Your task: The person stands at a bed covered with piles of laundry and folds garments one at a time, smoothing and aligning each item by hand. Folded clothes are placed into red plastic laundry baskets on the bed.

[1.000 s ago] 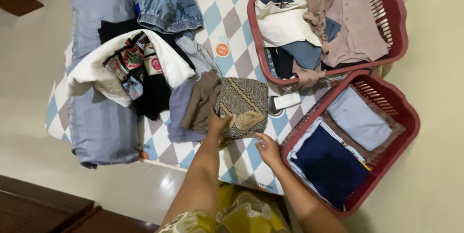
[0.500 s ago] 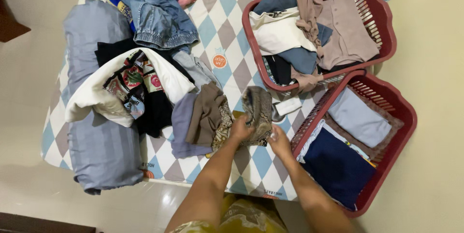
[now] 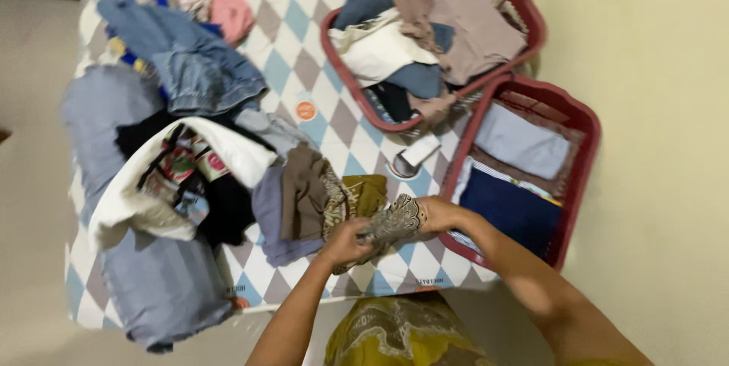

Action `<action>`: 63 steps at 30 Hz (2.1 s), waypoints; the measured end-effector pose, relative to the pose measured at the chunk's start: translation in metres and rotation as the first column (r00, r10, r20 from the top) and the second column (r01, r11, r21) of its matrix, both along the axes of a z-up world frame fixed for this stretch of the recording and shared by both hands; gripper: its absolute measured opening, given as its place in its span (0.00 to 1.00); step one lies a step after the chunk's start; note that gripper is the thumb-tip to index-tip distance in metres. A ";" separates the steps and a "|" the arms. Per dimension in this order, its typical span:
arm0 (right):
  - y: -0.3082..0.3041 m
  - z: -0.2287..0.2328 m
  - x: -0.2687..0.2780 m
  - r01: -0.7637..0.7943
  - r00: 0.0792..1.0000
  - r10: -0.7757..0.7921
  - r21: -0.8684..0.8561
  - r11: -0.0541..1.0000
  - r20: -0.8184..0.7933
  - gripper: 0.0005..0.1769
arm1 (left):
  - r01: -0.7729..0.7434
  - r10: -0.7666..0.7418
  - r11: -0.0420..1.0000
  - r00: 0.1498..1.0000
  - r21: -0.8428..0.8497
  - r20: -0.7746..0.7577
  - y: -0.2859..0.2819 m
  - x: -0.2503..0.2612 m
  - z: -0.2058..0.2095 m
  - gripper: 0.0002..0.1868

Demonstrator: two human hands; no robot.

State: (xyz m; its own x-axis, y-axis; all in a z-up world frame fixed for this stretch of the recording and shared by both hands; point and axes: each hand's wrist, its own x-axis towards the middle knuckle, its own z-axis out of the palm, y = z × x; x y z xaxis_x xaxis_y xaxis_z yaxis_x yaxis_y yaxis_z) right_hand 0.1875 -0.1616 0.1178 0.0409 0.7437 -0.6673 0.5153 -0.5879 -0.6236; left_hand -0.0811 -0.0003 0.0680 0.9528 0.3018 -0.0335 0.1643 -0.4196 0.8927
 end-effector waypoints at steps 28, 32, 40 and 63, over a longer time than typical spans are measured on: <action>-0.203 0.162 0.193 0.935 0.355 -0.654 0.247 0.255 -0.668 0.37 | 0.166 0.043 -0.443 0.986 -0.881 0.164 -0.137 0.319 -0.048 0.48; -0.219 0.129 0.266 0.944 0.320 -0.723 0.272 0.188 -0.612 0.33 | 0.034 0.006 0.200 0.999 -0.979 0.036 -0.085 0.396 -0.010 0.35; -0.235 0.006 0.332 0.858 0.366 -0.927 0.418 0.300 -0.087 0.43 | -0.257 0.284 0.825 0.958 -0.503 -0.024 -0.096 0.456 -0.006 0.45; -0.080 -0.096 0.120 0.527 0.850 -0.492 0.277 0.804 -0.188 0.33 | -0.959 0.973 0.196 0.163 0.205 -0.165 -0.073 0.135 -0.091 0.29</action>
